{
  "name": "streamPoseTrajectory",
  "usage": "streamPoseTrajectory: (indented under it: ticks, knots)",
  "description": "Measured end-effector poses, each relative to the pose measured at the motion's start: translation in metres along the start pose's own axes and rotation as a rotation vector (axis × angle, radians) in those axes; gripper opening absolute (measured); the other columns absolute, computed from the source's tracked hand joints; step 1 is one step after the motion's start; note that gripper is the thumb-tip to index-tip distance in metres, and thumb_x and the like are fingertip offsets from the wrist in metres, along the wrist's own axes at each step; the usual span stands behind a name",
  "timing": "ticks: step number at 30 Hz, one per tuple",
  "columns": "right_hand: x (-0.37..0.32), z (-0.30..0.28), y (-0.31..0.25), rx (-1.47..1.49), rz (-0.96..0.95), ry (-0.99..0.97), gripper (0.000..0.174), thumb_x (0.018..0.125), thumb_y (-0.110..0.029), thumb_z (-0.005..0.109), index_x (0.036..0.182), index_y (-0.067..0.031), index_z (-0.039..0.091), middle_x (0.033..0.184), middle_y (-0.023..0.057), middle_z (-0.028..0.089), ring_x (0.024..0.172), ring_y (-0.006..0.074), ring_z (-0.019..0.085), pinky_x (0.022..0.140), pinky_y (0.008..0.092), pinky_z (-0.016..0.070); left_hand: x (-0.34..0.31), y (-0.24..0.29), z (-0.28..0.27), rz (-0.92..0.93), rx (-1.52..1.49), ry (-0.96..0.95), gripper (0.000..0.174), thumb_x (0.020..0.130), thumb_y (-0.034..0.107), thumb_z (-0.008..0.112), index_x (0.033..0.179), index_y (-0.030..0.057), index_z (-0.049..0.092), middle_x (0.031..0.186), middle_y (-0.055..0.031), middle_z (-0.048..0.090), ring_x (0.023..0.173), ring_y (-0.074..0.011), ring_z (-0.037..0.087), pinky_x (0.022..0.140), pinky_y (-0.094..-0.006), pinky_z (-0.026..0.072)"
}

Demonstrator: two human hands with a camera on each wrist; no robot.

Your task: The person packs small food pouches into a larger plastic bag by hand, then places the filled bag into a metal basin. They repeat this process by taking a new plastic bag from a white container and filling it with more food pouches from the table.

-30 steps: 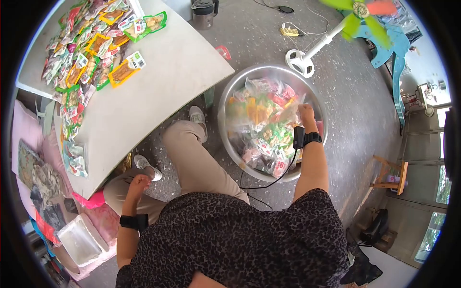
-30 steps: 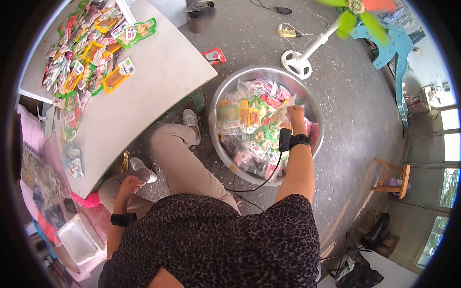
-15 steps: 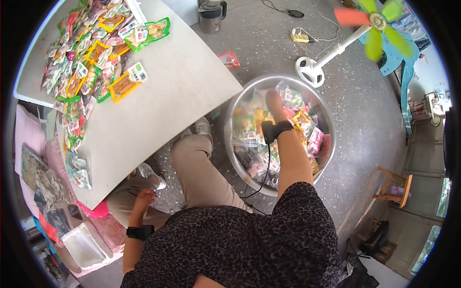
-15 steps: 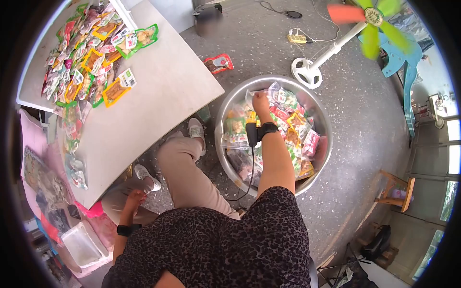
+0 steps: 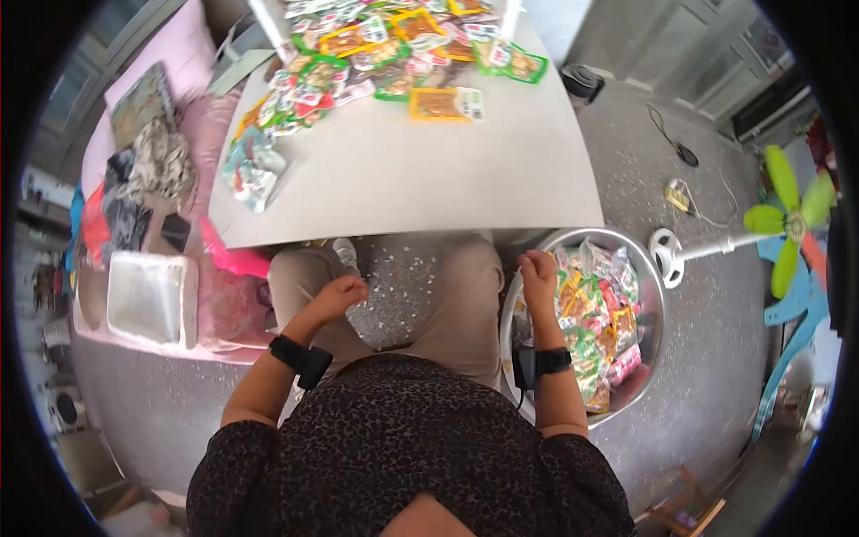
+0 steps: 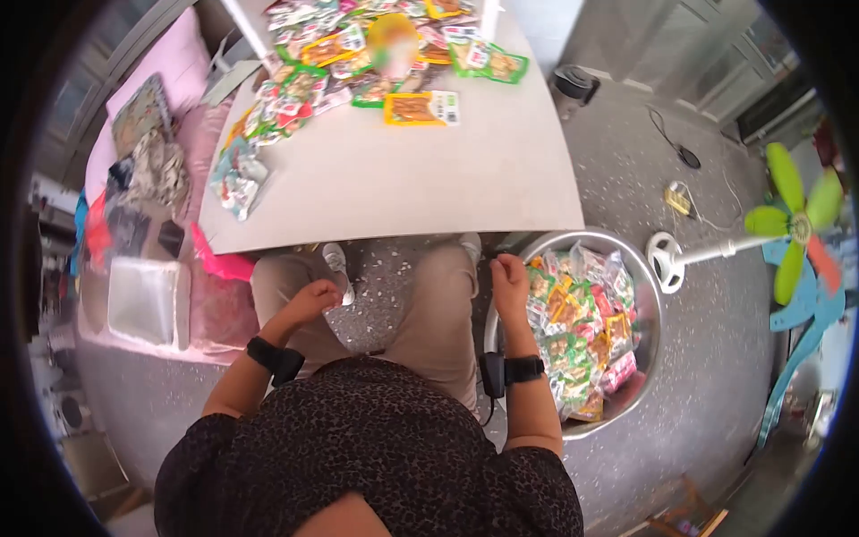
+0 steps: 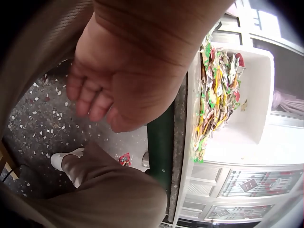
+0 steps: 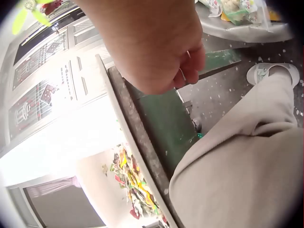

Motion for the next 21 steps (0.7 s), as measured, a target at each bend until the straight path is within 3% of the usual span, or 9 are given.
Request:
streamPoseTrajectory:
  ticks: [1, 3, 5, 8, 12, 13, 16, 18, 21]
  knots:
    - [-0.006, 0.013, -0.006, 0.147, -0.087, -0.019, 0.013, 0.076, -0.008, 0.053, 0.087, -0.0014, 0.052, 0.078, 0.0036, 0.053, 0.070, 0.0088, 0.049, 0.061, 0.0211, 0.0402, -0.006, 0.004, -0.004, 0.038, -0.032, 0.073, 0.014, 0.076, 0.017, 0.052, 0.080, 0.0031, 0.053, 0.074, -0.0017, 0.053, 0.068, -0.0080, 0.047, 0.061, -0.0207, 0.0382]
    - [-0.022, 0.034, -0.030, 0.043, -0.091, -0.149, 0.017, 0.077, -0.008, 0.052, 0.092, -0.0008, 0.050, 0.086, 0.0047, 0.053, 0.077, 0.0094, 0.050, 0.067, 0.0216, 0.0404, -0.018, 0.013, -0.013, 0.108, -0.057, 0.171, 0.012, 0.077, 0.015, 0.051, 0.080, 0.0033, 0.052, 0.074, -0.0013, 0.053, 0.069, -0.0079, 0.047, 0.062, -0.0216, 0.0388]
    - [-0.036, 0.058, -0.044, -0.052, -0.168, -0.165, 0.018, 0.075, -0.007, 0.052, 0.092, -0.0004, 0.050, 0.091, 0.0095, 0.052, 0.087, 0.0187, 0.050, 0.076, 0.0291, 0.0394, -0.029, 0.013, -0.030, 0.188, -0.036, 0.233, 0.009, 0.078, 0.011, 0.051, 0.082, 0.0033, 0.052, 0.076, -0.0006, 0.052, 0.071, -0.0071, 0.047, 0.063, -0.0215, 0.0389]
    - [-0.043, 0.079, -0.054, -0.442, -0.689, -0.154, 0.020, 0.070, -0.005, 0.053, 0.089, 0.0002, 0.049, 0.094, 0.0147, 0.051, 0.095, 0.0311, 0.046, 0.083, 0.0385, 0.0354, -0.064, 0.034, -0.059, 0.296, 0.054, 0.357, 0.009, 0.078, 0.010, 0.050, 0.084, 0.0026, 0.051, 0.076, 0.0000, 0.052, 0.072, -0.0069, 0.047, 0.065, -0.0209, 0.0387]
    - [-0.044, 0.093, -0.058, -0.545, -0.737, -0.229, 0.020, 0.067, -0.004, 0.052, 0.086, 0.0005, 0.048, 0.094, 0.0174, 0.050, 0.097, 0.0380, 0.042, 0.084, 0.0434, 0.0330, -0.111, 0.033, -0.109, 0.502, 0.293, 0.676, 0.009, 0.078, 0.009, 0.050, 0.085, 0.0021, 0.052, 0.076, -0.0001, 0.052, 0.072, -0.0065, 0.047, 0.065, -0.0206, 0.0389]
    - [-0.045, 0.096, -0.060, -0.566, -0.756, -0.231, 0.020, 0.067, -0.005, 0.052, 0.085, 0.0005, 0.048, 0.094, 0.0171, 0.050, 0.097, 0.0375, 0.043, 0.084, 0.0433, 0.0334, -0.127, 0.037, -0.120, 0.482, 0.227, 0.709, 0.009, 0.078, 0.009, 0.050, 0.084, 0.0023, 0.052, 0.075, -0.0008, 0.052, 0.070, -0.0071, 0.047, 0.062, -0.0214, 0.0399]
    - [-0.043, 0.103, -0.061, -0.598, -0.802, -0.220, 0.018, 0.067, -0.005, 0.052, 0.084, 0.0003, 0.049, 0.092, 0.0166, 0.051, 0.095, 0.0364, 0.044, 0.083, 0.0429, 0.0341, -0.161, 0.019, -0.166, 0.276, -0.010, 0.917, 0.016, 0.074, 0.014, 0.051, 0.085, 0.0024, 0.054, 0.078, -0.0115, 0.054, 0.075, -0.0227, 0.053, 0.066, -0.0299, 0.0418]
    - [-0.042, 0.109, -0.059, -0.618, -0.820, -0.222, 0.017, 0.067, -0.006, 0.052, 0.083, -0.0001, 0.049, 0.091, 0.0163, 0.051, 0.094, 0.0354, 0.044, 0.083, 0.0422, 0.0340, -0.198, 0.021, -0.194, 0.298, 0.233, 1.276, 0.016, 0.073, 0.013, 0.052, 0.085, 0.0025, 0.055, 0.079, -0.0119, 0.055, 0.075, -0.0254, 0.053, 0.065, -0.0312, 0.0420]
    - [-0.042, 0.116, -0.060, -0.661, -0.827, -0.238, 0.017, 0.068, -0.006, 0.052, 0.084, -0.0009, 0.048, 0.092, 0.0159, 0.051, 0.093, 0.0340, 0.045, 0.083, 0.0409, 0.0339, -0.242, -0.012, -0.253, 0.183, 0.604, 1.646, 0.018, 0.072, 0.013, 0.050, 0.087, 0.0031, 0.055, 0.082, -0.0132, 0.055, 0.080, -0.0286, 0.052, 0.069, -0.0334, 0.0417]
Point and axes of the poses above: each hand's wrist, its own x-axis towards the middle knuckle, its own z-axis out of the palm, y = z × x, the point moved 4 cm from there along x, towards the middle knuckle
